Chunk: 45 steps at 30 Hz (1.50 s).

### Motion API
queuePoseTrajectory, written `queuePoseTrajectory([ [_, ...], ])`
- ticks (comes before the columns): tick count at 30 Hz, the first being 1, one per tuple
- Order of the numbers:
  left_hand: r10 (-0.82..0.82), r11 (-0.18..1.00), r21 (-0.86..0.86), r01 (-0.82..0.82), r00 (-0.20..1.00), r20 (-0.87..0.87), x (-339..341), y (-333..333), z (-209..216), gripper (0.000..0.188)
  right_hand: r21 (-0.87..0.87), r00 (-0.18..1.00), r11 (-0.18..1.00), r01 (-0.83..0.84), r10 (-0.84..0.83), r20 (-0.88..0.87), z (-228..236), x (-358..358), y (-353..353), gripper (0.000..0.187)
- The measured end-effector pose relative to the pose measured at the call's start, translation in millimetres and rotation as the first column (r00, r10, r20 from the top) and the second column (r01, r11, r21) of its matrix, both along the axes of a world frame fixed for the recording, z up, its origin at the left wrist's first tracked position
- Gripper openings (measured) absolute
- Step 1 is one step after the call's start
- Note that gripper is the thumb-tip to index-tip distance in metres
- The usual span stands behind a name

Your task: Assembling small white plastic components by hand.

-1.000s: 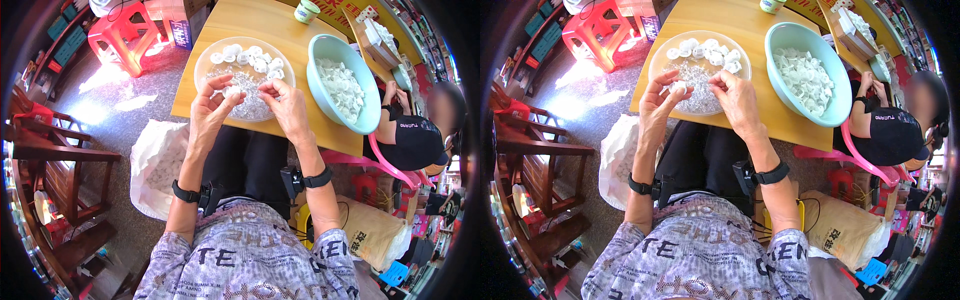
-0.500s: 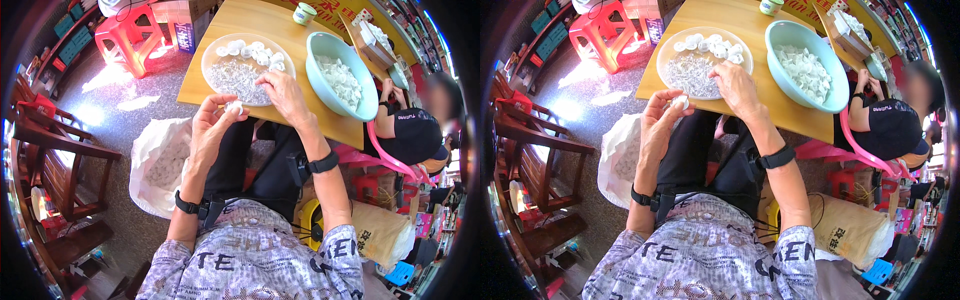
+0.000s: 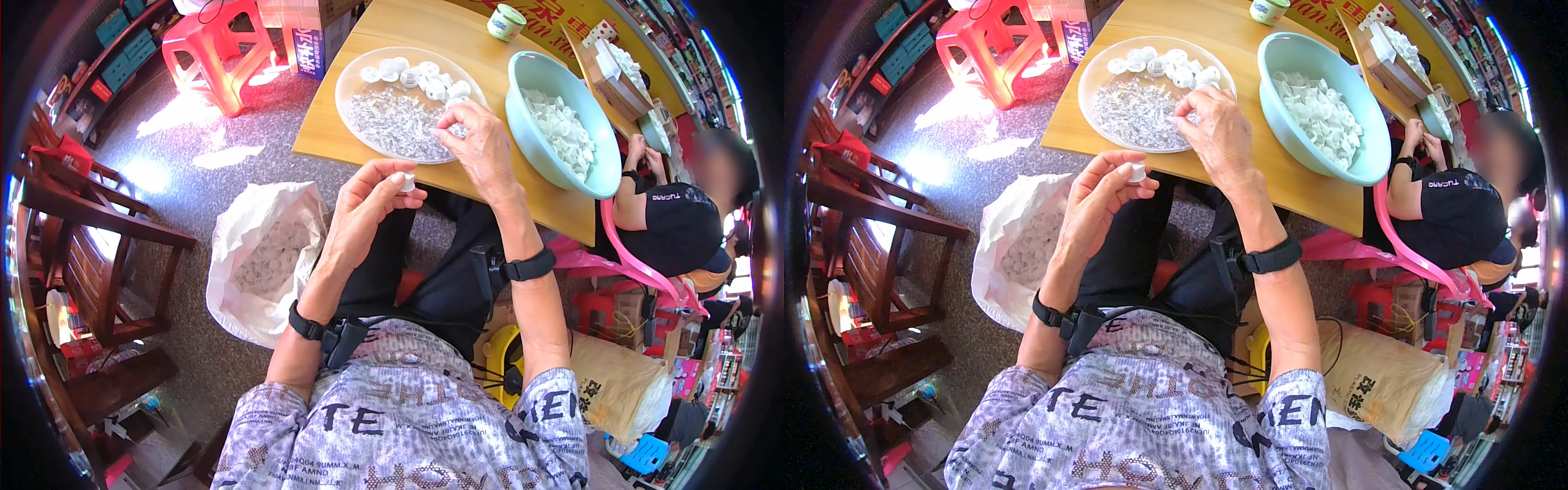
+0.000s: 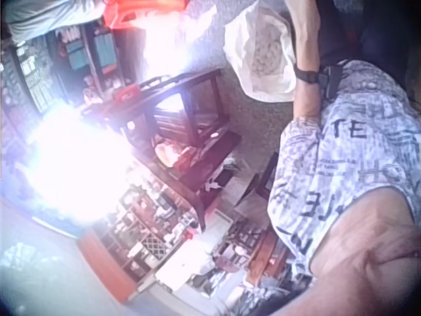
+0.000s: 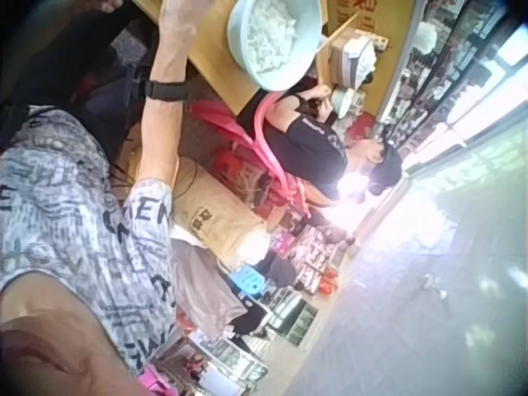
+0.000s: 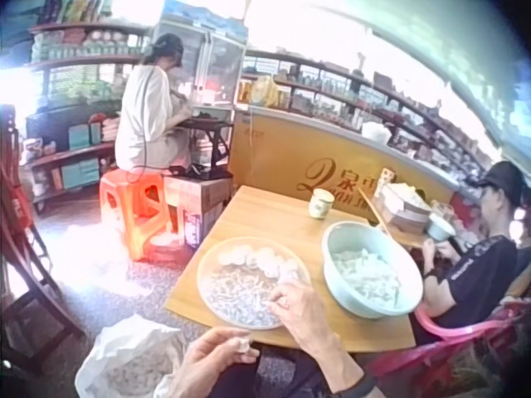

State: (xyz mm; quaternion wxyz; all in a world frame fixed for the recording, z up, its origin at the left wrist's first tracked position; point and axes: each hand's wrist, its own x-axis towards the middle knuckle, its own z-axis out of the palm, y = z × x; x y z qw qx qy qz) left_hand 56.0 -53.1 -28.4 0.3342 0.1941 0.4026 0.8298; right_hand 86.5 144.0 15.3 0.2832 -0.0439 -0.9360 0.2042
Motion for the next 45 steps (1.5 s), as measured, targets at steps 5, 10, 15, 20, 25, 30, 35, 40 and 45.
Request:
queuePoseTrajectory([
  [5,-0.082,0.995,-0.053,0.081,0.997,-0.014,-1.2,3.9,-7.1,0.026,-0.244,0.996,0.970,0.018,-0.039,-0.080,10.4,15.7,-12.2,0.011],
  [10,-0.125,0.990,-0.060,0.125,0.992,0.017,-0.5,6.3,-1.8,0.024,-0.583,0.991,0.801,-0.136,0.098,-0.096,18.8,32.9,-33.2,0.011],
  [15,-0.050,0.987,-0.158,0.036,0.995,-0.088,3.3,1.0,6.6,0.023,-0.783,0.985,0.599,-0.169,0.123,-0.119,15.7,47.7,-46.8,0.006],
  [20,0.022,0.977,-0.201,-0.069,0.974,-0.227,4.4,-9.5,12.5,0.022,-0.957,0.963,0.260,-0.129,0.262,-0.059,9.5,56.7,-50.8,0.021],
  [25,-0.039,0.988,-0.152,0.015,0.987,-0.158,6.0,-22.7,15.6,0.021,-0.982,0.920,0.165,-0.089,0.391,-0.018,15.3,63.5,-50.1,0.038],
  [30,-0.092,0.991,-0.107,0.075,0.983,-0.156,8.8,-26.1,11.7,0.017,-0.987,0.886,0.153,-0.052,0.463,0.025,11.1,67.1,-53.2,0.038],
  [35,-0.077,0.995,-0.083,0.064,0.983,-0.165,7.1,-23.4,9.1,0.012,-0.987,0.894,0.158,-0.030,0.446,0.045,9.0,67.8,-56.7,0.032],
  [40,-0.004,0.998,-0.066,0.004,1.000,0.006,11.9,-24.2,13.9,0.012,-0.973,0.953,0.193,-0.130,0.296,-0.068,1.1,70.7,-78.6,0.025],
  [45,-0.012,1.000,0.007,0.011,0.995,0.101,13.5,-20.5,6.4,0.012,-0.863,0.984,0.474,-0.173,0.060,-0.165,-6.9,72.6,-94.8,0.011],
])
